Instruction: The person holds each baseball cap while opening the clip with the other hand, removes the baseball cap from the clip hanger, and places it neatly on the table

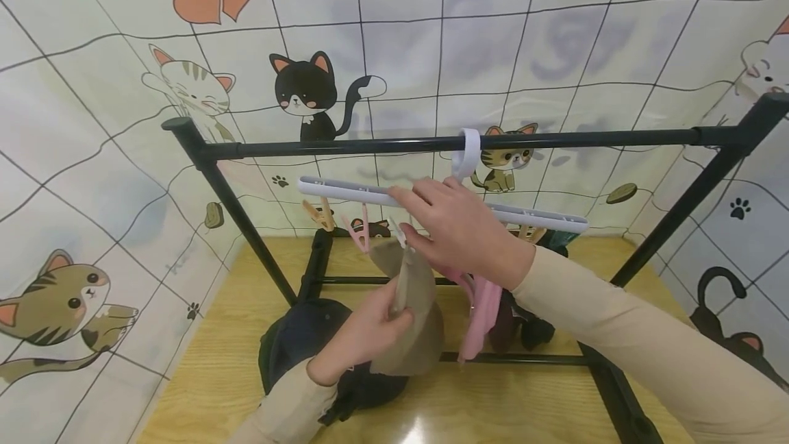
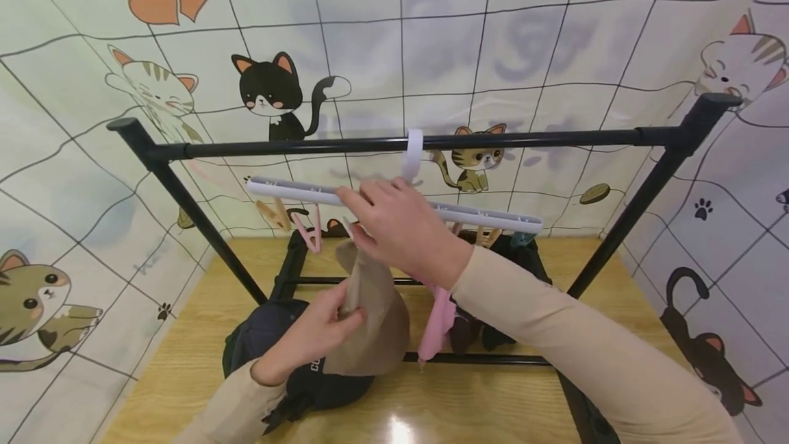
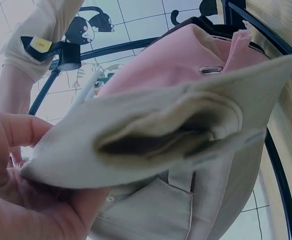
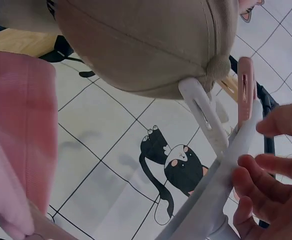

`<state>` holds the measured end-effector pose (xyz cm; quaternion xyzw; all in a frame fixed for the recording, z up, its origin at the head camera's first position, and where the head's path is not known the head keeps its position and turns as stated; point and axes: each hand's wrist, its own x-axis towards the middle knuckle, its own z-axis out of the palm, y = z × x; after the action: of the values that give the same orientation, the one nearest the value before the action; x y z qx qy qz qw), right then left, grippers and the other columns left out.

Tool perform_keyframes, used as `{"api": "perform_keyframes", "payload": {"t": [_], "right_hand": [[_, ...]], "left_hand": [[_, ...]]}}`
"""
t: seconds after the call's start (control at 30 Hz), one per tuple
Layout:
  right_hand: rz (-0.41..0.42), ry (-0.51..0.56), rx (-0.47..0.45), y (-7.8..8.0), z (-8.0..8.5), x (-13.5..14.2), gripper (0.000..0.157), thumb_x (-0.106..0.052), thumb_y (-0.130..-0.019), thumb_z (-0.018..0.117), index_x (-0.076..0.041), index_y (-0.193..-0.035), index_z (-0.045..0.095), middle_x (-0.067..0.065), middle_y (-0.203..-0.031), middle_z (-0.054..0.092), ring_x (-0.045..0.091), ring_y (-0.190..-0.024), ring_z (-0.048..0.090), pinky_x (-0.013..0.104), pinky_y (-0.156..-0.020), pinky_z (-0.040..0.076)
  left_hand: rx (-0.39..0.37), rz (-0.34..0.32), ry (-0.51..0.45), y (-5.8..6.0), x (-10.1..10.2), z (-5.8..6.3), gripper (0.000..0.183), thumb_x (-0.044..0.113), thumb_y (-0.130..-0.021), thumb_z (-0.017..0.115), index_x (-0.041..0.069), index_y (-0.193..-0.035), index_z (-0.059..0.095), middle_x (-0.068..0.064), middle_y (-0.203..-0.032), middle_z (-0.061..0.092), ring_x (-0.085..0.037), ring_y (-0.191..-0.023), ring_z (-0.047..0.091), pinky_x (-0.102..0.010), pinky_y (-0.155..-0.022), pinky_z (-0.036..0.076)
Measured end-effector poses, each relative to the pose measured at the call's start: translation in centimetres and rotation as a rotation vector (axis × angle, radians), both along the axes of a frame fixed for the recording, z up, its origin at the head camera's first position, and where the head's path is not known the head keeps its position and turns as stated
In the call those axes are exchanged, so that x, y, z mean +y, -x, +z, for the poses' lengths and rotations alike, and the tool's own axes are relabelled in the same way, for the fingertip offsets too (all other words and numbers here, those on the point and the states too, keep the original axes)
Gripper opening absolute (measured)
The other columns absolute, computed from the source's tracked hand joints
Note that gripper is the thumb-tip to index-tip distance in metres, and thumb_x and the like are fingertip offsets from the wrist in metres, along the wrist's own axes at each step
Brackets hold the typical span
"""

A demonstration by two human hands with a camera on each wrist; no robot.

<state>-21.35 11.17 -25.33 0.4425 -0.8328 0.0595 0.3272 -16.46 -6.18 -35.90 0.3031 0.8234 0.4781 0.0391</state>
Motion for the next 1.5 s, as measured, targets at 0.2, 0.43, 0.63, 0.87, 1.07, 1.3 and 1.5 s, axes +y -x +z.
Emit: {"api": "perform_keyframes", "payload": {"t": [0.2,0.43,0.63,0.87,1.07,1.3,1.5], "right_hand": [[-0.08,0.027,0.06,-0.5,-0.7,-0.4,0.018,-0.023,-0.081,0.06,-0.006,-0.084,0.056,0.002,-0.069,0.056,0.014,-0.056,0.049,0.032,-0.053,0.039],[-0.184,0.022,0.114,-0.8,-1.1,-1.1,0.031,-0.033,-0.081,0.06,-0.011,-0.062,0.05,-0.003,-0.049,0.044,0.011,-0.04,0.037,0.029,-0.045,0.035],[-0.291,-0.028,0.147,-0.9,-1.1,-1.7,0.047,-0.046,-0.081,0.055,-0.013,-0.052,0.039,-0.005,-0.042,0.03,0.01,-0.035,0.027,0.026,-0.036,0.023],[-0.394,-0.075,0.021,-0.8,0.2,-2.4,0.052,-0.049,-0.079,0.056,-0.017,-0.044,0.033,-0.006,-0.042,0.021,0.009,-0.037,0.019,0.026,-0.033,0.016],[-0.466,-0.165,-0.103,-0.5,1.8,-3.1,0.049,-0.051,-0.075,0.061,-0.017,-0.046,0.042,-0.005,-0.044,0.027,0.012,-0.039,0.026,0.027,-0.033,0.021],[-0.524,-0.236,-0.206,-0.3,2.5,-3.4,0.049,-0.056,-0.075,0.06,-0.017,-0.049,0.045,-0.005,-0.045,0.027,0.012,-0.04,0.028,0.027,-0.033,0.024],[-0.527,-0.22,-0.22,-0.3,2.4,-3.5,0.046,-0.051,-0.073,0.062,-0.017,-0.049,0.044,-0.005,-0.046,0.028,0.013,-0.042,0.029,0.028,-0.033,0.026]], "left_hand": [[0.026,0.015,0.003,0.0,-0.3,-0.1,0.033,0.003,-0.082,0.051,0.009,-0.115,0.049,0.0,-0.085,0.059,-0.01,-0.065,0.051,-0.025,-0.058,0.044],[0.051,0.002,0.025,-0.4,-0.3,0.2,0.028,0.005,-0.083,0.052,0.01,-0.11,0.05,0.001,-0.076,0.056,-0.008,-0.057,0.049,-0.023,-0.05,0.042],[0.145,-0.008,0.042,-0.6,0.1,0.4,0.019,0.003,-0.082,0.053,0.008,-0.1,0.051,0.002,-0.071,0.053,-0.005,-0.054,0.046,-0.02,-0.048,0.04],[0.178,-0.044,0.08,-0.8,0.5,0.8,0.015,0.001,-0.082,0.053,0.007,-0.095,0.049,0.005,-0.066,0.044,-0.004,-0.053,0.04,-0.019,-0.047,0.036],[0.161,-0.076,0.093,-1.0,0.3,1.1,0.018,0.002,-0.084,0.051,0.008,-0.1,0.047,0.004,-0.067,0.045,-0.004,-0.052,0.04,-0.019,-0.047,0.036],[0.161,-0.11,0.099,-1.3,0.2,1.6,0.02,0.003,-0.084,0.051,0.008,-0.104,0.047,0.005,-0.069,0.046,-0.004,-0.053,0.042,-0.017,-0.048,0.036],[0.123,-0.133,0.089,-1.7,0.2,2.0,0.022,0.003,-0.086,0.049,0.009,-0.106,0.046,0.005,-0.067,0.044,-0.002,-0.051,0.04,-0.017,-0.047,0.034]]}}
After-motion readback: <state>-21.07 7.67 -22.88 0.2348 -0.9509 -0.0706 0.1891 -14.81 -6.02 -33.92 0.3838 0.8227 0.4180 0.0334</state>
